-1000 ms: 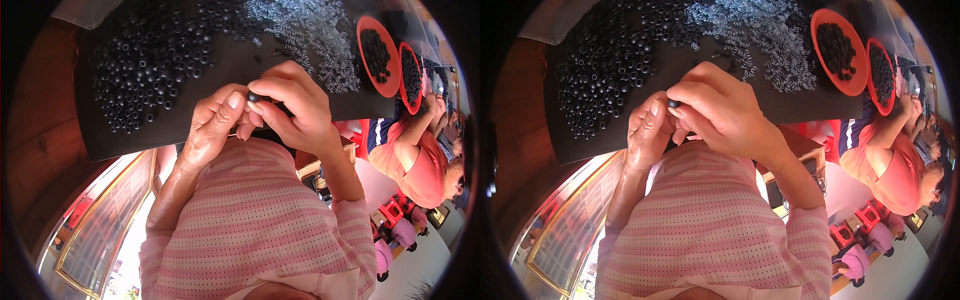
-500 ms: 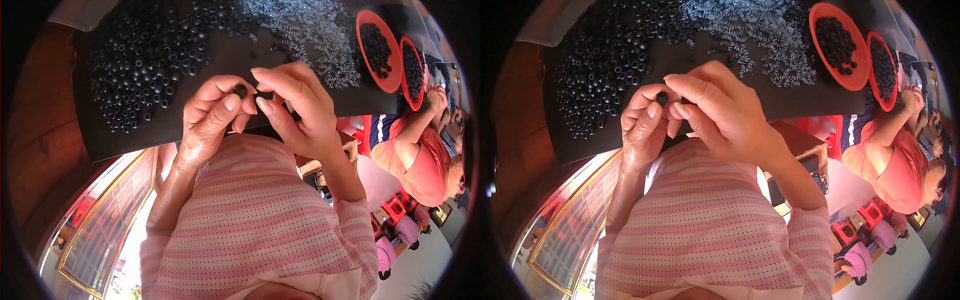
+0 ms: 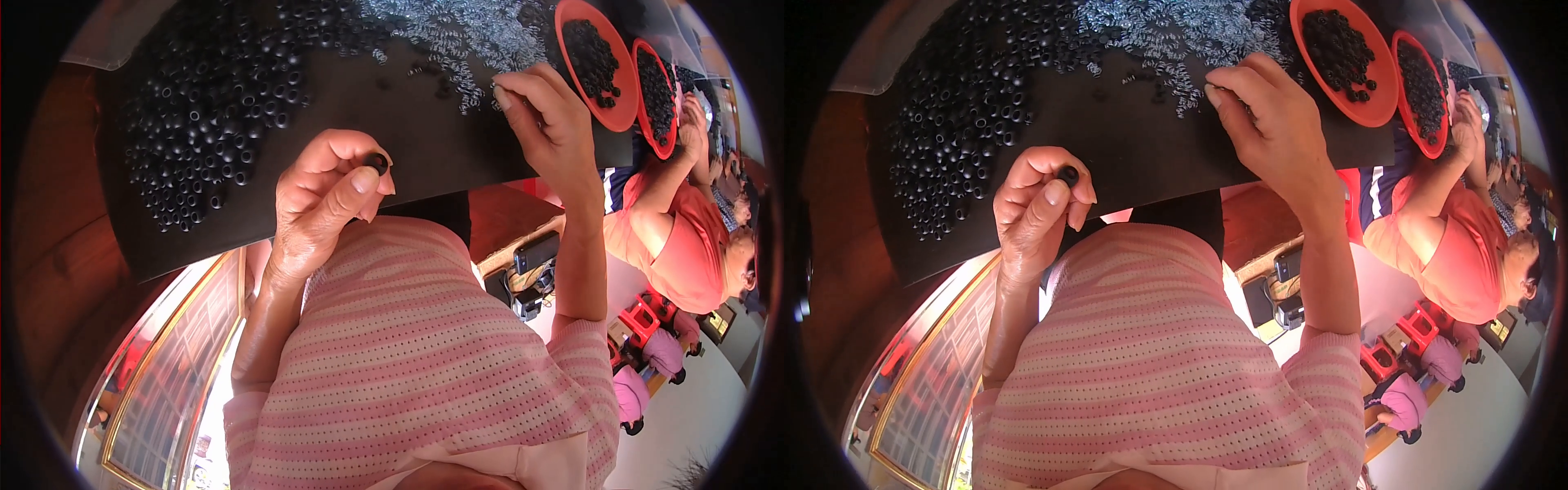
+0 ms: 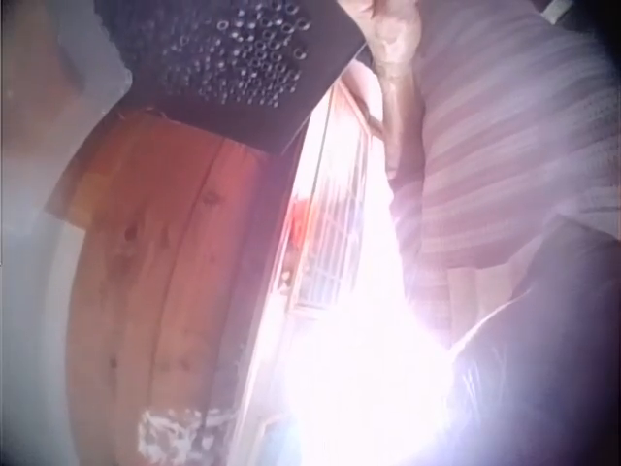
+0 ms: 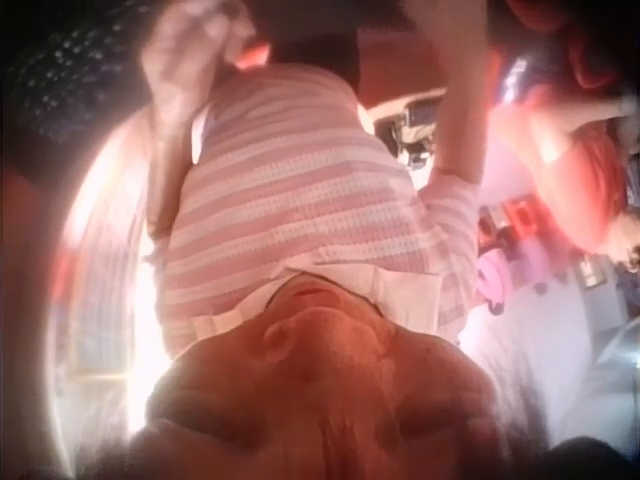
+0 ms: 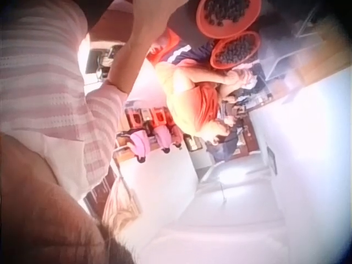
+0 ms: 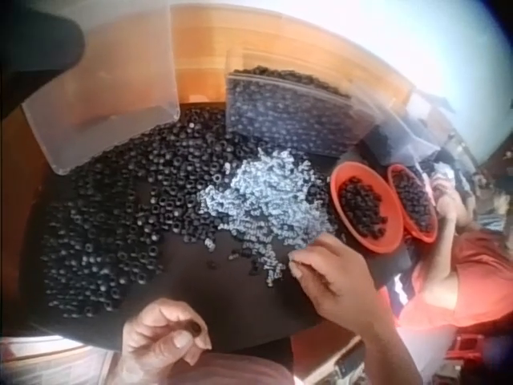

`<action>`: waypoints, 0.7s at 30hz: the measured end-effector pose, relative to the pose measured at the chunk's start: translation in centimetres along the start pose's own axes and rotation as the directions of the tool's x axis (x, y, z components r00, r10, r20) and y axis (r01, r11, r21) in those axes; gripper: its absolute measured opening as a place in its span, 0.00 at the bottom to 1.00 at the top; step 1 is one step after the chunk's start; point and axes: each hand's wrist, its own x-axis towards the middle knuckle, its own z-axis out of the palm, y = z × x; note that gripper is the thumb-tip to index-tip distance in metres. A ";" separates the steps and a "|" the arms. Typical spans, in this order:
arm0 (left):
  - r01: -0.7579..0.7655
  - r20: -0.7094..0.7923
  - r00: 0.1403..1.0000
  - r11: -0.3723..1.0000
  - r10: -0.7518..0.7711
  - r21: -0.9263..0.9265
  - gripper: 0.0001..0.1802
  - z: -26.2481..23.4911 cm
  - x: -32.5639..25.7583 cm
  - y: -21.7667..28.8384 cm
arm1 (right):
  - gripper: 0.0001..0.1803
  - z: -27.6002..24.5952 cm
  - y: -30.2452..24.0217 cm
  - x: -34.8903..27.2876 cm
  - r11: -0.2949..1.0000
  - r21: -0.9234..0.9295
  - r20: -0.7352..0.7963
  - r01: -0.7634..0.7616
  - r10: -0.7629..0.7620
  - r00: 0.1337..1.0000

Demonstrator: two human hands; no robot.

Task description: The person assembles small components by repeatedly picking up small rings from the table and inserting them into circular black pieces by hand.

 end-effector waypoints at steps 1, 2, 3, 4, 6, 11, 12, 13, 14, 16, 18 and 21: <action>0.022 0.000 1.000 0.999 -0.022 0.033 0.11 0.0 0.0 0.0 | 0.10 -0.1 0.0 0.1 0.998 -0.059 0.049 0.003 0.000 0.999; 0.023 0.001 1.000 0.999 -0.023 0.033 0.11 -0.1 0.0 -0.1 | 0.10 -0.1 0.0 0.2 0.993 -0.117 0.099 0.009 0.003 0.995; 0.031 0.009 0.999 0.999 -0.031 0.035 0.11 -0.1 -0.1 -0.2 | 0.10 0.0 -0.2 0.4 0.993 -0.116 0.099 0.008 0.004 0.995; 0.038 0.016 0.999 0.999 -0.038 0.037 0.11 -0.1 -0.1 -0.2 | 0.11 0.1 -0.4 0.6 0.983 -0.182 0.146 0.016 0.011 0.989; 0.036 0.010 0.999 0.998 -0.037 0.048 0.11 -0.1 -0.2 -0.2 | 0.11 0.4 -0.5 0.8 0.969 -0.245 0.193 0.027 0.022 0.981; 0.038 -0.005 0.999 0.996 -0.037 0.083 0.10 0.2 -0.4 -0.1 | 0.12 0.6 0.3 1.1 0.929 -0.358 0.132 0.097 -0.053 0.990; 0.037 -0.003 0.999 0.995 -0.037 0.088 0.10 0.2 -0.4 -0.2 | 0.12 0.6 0.3 1.0 0.928 -0.359 0.133 0.099 -0.054 0.990; 0.036 0.000 0.999 0.995 -0.036 0.095 0.10 0.2 -0.4 -0.2 | 0.11 0.8 0.2 1.0 0.935 -0.337 0.106 0.110 -0.079 0.991; 0.035 -0.001 0.999 0.995 -0.035 0.095 0.10 0.1 -0.3 -0.2 | 0.11 1.0 0.0 1.1 0.941 -0.315 0.077 0.122 -0.103 0.992; 0.040 0.005 0.999 0.994 -0.041 0.102 0.10 0.1 -0.2 -0.2 | 0.11 1.8 -0.6 1.5 0.952 -0.268 0.081 0.151 -0.134 0.988; 0.046 0.003 0.999 0.994 -0.047 0.104 0.10 0.0 0.0 -0.1 | 0.09 3.0 -1.1 2.3 0.955 -0.217 0.076 0.204 -0.192 0.978; 0.054 0.007 0.998 0.991 -0.055 0.118 0.09 0.1 -0.1 0.2 | 0.06 3.9 -1.7 3.7 0.937 -0.235 0.106 0.258 -0.239 0.965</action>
